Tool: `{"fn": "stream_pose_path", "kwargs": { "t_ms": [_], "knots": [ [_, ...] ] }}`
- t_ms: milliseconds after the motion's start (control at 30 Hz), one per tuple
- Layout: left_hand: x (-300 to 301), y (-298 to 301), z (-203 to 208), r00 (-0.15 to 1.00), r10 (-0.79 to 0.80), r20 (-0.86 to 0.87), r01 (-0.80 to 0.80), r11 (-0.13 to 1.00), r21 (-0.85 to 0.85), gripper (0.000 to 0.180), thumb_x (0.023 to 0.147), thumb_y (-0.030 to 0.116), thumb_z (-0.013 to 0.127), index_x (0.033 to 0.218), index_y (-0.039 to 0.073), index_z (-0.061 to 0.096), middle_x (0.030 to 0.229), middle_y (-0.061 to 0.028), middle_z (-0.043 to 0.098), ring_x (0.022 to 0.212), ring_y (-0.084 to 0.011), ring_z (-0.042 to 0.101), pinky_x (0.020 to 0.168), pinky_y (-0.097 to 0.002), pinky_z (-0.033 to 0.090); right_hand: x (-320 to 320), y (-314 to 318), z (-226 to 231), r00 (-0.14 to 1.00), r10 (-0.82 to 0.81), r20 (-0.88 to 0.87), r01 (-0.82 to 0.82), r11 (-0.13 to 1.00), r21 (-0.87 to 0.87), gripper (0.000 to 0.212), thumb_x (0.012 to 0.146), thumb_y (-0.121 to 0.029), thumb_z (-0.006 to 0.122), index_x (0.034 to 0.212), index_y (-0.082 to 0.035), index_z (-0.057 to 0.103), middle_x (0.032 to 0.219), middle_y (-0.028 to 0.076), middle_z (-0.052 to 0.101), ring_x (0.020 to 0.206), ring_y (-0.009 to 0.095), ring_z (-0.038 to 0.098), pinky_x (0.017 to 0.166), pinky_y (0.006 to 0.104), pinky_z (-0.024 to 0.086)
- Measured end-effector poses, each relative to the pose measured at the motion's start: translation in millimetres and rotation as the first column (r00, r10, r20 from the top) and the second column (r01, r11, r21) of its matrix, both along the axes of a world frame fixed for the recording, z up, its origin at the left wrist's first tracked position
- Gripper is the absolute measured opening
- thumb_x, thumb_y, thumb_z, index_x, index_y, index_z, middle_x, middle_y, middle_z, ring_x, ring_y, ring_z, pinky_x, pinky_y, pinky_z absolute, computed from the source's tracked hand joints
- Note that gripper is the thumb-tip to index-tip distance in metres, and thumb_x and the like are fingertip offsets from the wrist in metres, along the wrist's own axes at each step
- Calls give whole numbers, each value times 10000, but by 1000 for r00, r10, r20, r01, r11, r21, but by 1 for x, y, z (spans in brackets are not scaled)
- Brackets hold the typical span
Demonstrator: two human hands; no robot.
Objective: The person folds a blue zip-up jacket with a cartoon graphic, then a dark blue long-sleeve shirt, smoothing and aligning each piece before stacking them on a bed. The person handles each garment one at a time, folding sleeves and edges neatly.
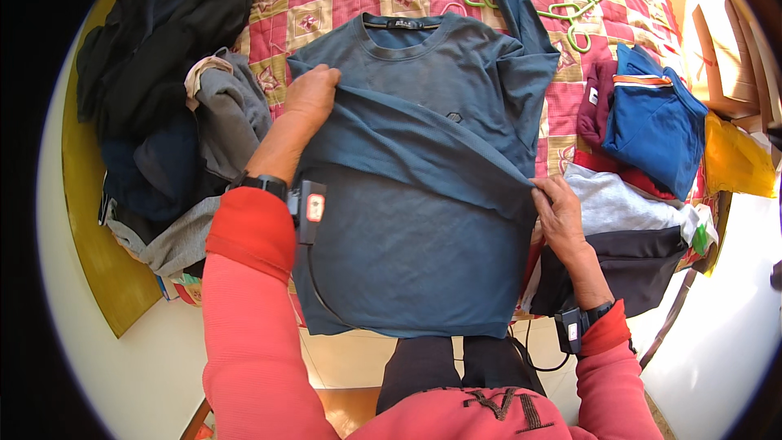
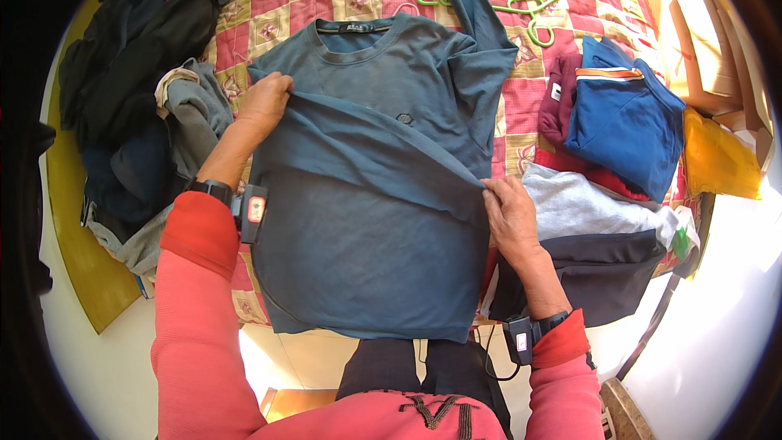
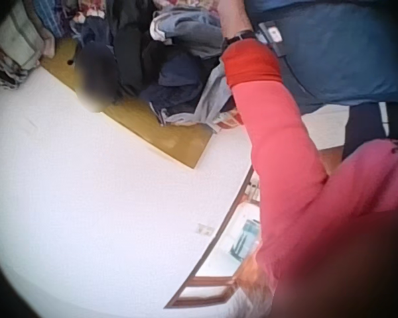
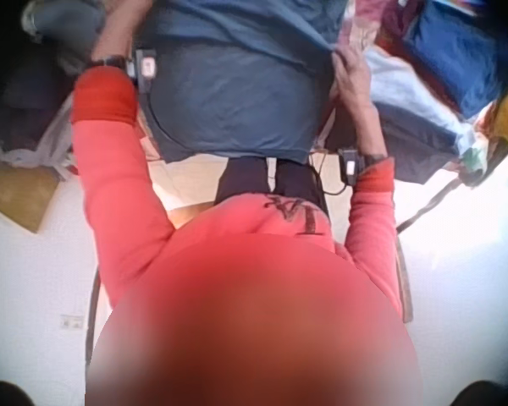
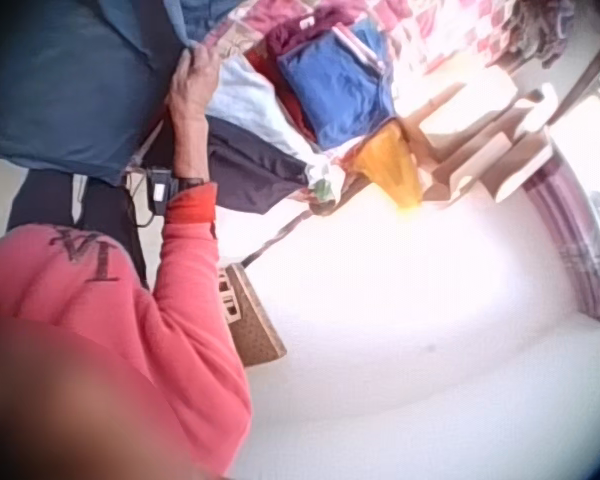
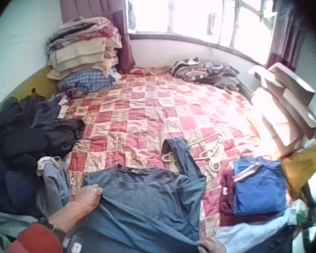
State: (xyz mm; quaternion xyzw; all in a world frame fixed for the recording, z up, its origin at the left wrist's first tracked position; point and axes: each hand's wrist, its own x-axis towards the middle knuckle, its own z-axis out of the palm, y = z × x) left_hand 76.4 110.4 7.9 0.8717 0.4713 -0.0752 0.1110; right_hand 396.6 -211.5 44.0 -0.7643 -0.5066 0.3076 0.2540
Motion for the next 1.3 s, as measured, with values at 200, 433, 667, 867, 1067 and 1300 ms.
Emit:
{"fn": "stream_pose_path", "kwargs": {
  "t_ms": [200,433,667,867,1067,1300],
  "knots": [
    [-42,-4,22,864,75,499,-48,997,-66,113,854,64,586,950,31,635,908,-140,616,851,-319,633,758,-399,495,8,-9,27,995,-15,-99,4,993,-116,155,926,-102,552,983,13,641,863,154,598,829,305,591,742,377,463],
    [-31,25,11,875,156,458,-146,988,-58,160,812,78,582,947,19,645,887,-148,623,834,-303,640,758,-373,501,42,3,-12,973,198,-119,-179,971,156,278,962,-140,489,1189,-8,578,1076,160,630,962,286,601,840,367,450],
    [6,13,-30,681,239,692,-319,948,-14,269,834,56,624,1099,15,624,1034,-148,621,894,-291,653,831,-378,513,56,60,-83,957,-289,41,289,918,-271,383,898,-329,601,1008,36,637,907,195,663,827,313,642,779,386,485],
    [-38,-102,6,706,177,685,-261,965,19,128,890,54,620,1015,29,628,908,-105,598,768,-245,612,731,-349,497,43,48,-74,930,-356,-94,338,926,-166,426,813,-326,747,1058,9,653,929,139,697,875,223,662,817,351,504],
    [-43,-210,4,314,828,464,-439,560,-702,125,928,67,626,1041,22,653,939,-59,652,824,-126,647,723,-248,517,36,46,-71,866,-466,-182,429,879,-208,453,765,-222,775,1127,10,633,997,126,693,914,211,659,850,333,502],
    [-144,-321,12,562,698,445,-760,647,-54,493,834,50,666,1312,26,546,1260,-172,539,1206,-354,514,1037,-415,415,30,44,-69,897,-400,-190,398,916,-48,194,870,-175,688,953,-1,668,779,9,609,710,102,530,671,276,448]
  ]
}}
